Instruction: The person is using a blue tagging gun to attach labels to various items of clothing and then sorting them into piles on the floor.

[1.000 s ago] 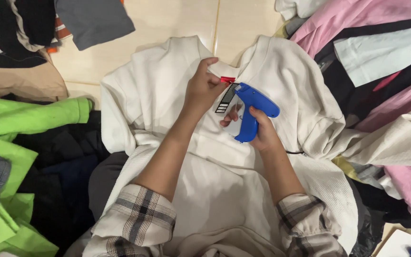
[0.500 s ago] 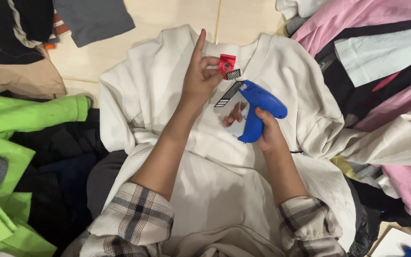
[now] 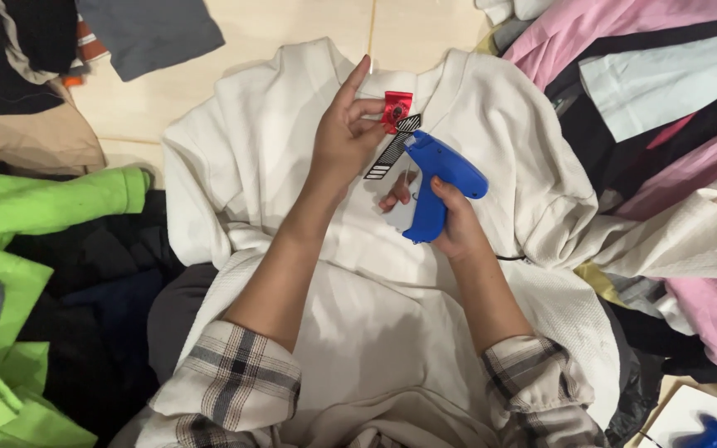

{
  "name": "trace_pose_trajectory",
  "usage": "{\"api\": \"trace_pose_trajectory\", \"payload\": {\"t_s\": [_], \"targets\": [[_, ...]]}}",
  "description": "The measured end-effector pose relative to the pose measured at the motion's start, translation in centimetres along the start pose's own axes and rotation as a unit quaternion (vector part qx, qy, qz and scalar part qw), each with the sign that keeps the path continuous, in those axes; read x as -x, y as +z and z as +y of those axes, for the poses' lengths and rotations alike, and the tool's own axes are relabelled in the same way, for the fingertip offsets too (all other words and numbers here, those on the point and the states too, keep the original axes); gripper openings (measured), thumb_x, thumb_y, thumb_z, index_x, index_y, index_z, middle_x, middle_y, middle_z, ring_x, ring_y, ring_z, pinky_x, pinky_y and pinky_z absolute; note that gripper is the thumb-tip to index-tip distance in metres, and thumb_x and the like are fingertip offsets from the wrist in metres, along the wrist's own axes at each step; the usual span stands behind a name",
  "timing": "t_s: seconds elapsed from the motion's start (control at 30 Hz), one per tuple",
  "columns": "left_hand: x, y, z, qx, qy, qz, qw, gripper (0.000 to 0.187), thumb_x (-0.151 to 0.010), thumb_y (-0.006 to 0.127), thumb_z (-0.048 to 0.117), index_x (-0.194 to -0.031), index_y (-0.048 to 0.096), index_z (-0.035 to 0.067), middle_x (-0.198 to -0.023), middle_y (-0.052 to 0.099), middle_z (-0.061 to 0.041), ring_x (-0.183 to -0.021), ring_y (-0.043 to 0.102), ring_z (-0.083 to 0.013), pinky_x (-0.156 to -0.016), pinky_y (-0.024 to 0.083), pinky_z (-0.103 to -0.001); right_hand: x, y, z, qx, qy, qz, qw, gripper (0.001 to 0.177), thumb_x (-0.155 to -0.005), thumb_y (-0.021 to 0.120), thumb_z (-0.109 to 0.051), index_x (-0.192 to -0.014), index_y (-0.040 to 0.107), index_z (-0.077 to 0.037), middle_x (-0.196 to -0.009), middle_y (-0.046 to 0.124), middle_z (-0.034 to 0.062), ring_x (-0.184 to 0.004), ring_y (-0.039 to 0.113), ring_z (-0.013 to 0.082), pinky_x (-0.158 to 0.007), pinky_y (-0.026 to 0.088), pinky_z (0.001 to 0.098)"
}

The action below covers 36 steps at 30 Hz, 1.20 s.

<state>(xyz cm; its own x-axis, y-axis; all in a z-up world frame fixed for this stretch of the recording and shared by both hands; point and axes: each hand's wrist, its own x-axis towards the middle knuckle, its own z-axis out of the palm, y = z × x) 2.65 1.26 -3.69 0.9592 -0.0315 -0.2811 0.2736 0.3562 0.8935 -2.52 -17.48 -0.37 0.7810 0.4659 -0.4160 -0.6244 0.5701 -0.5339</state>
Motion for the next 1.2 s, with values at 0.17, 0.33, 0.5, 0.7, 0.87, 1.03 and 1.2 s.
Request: {"api": "trace_pose_trajectory", "payload": {"t_s": [0.17, 0.33, 0.5, 0.7, 0.87, 1.03, 1.2], "targets": [[0.2, 0.1, -0.2, -0.055, 0.030, 0.000, 0.998, 0.087, -0.085, 0.064, -0.019, -0.160, 0.031, 0.013, -0.109, 0.077, -0.010, -0.074, 0.067, -0.0061, -0.067, 0.052, -0.016, 0.0, 0.7, 0.0, 0.026, -0.004, 0.028, 0.999, 0.036, -0.095, 0.066, -0.029, -0.115, 0.057, 0.000, -0.085, 0.061, 0.0135, -0.094, 0.067, 0.0365, -0.097, 0.050, 0.0492], [0.4, 0.1, -0.4, -0.143, 0.068, 0.022, 0.987, 0.093, -0.084, 0.065, -0.017, -0.161, 0.027, 0.019, -0.099, 0.081, -0.005, -0.067, 0.063, -0.0030, -0.062, 0.049, -0.015, -0.1, 2.0, 0.2, 0.065, 0.009, 0.096, 0.993, 0.036, -0.095, 0.061, -0.022, -0.121, 0.056, 0.003, -0.092, 0.066, 0.0164, -0.090, 0.068, 0.0311, -0.091, 0.054, 0.0413], [0.5, 0.1, 0.0, -0.197, 0.090, 0.023, 0.976, 0.100, -0.085, 0.066, -0.015, -0.163, 0.017, 0.024, -0.098, 0.083, -0.002, -0.069, 0.067, -0.0032, -0.063, 0.049, -0.015, -0.2, 3.9, 0.2, 0.154, -0.006, 0.154, 0.976, 0.031, -0.096, 0.057, -0.019, -0.121, 0.056, -0.001, -0.093, 0.069, 0.0153, -0.083, 0.068, 0.0240, -0.077, 0.055, 0.0332], [0.9, 0.8, 0.5, -0.258, 0.084, 0.005, 0.963, 0.106, -0.082, 0.064, -0.014, -0.164, 0.014, 0.031, -0.096, 0.082, 0.004, -0.068, 0.065, -0.0027, -0.066, 0.052, -0.016, -0.3, 4.9, 0.2, 0.176, 0.003, 0.213, 0.961, 0.031, -0.098, 0.049, -0.016, -0.123, 0.056, 0.001, -0.089, 0.069, 0.0149, -0.081, 0.069, 0.0234, -0.075, 0.056, 0.0328], [0.9, 0.9, 0.8, -0.249, 0.109, -0.033, 0.962, 0.107, -0.081, 0.061, -0.012, -0.164, 0.009, 0.032, -0.104, 0.085, 0.003, -0.067, 0.067, -0.0022, -0.062, 0.049, -0.015, -0.1, 5.5, -0.8, 0.192, 0.034, 0.272, 0.942, 0.034, -0.100, 0.049, -0.020, -0.119, 0.058, 0.006, -0.093, 0.071, 0.0174, -0.084, 0.073, 0.0276, -0.073, 0.060, 0.0342], [0.8, 1.1, 1.6, -0.191, 0.109, 0.015, 0.975, 0.118, -0.083, 0.077, -0.010, -0.164, 0.001, 0.031, -0.099, 0.075, -0.003, -0.078, 0.075, -0.0073, -0.067, 0.062, -0.018, 0.1, 2.9, -1.4, 0.152, 0.026, 0.237, 0.959, 0.034, -0.099, 0.057, -0.019, -0.126, 0.056, 0.003, -0.101, 0.070, 0.0221, -0.093, 0.072, 0.0318, -0.082, 0.059, 0.0389], [0.8, 1.3, 1.3, -0.253, 0.120, 0.080, 0.957, 0.122, -0.080, 0.077, -0.011, -0.164, 0.000, 0.032, -0.100, 0.070, 0.002, -0.076, 0.073, -0.0050, -0.064, 0.065, -0.014, -0.2, 3.4, -1.2, 0.144, 0.012, 0.193, 0.970, 0.045, -0.097, 0.061, -0.027, -0.133, 0.051, -0.002, -0.102, 0.070, 0.0214, -0.096, 0.073, 0.0334, -0.083, 0.062, 0.0423]]}}
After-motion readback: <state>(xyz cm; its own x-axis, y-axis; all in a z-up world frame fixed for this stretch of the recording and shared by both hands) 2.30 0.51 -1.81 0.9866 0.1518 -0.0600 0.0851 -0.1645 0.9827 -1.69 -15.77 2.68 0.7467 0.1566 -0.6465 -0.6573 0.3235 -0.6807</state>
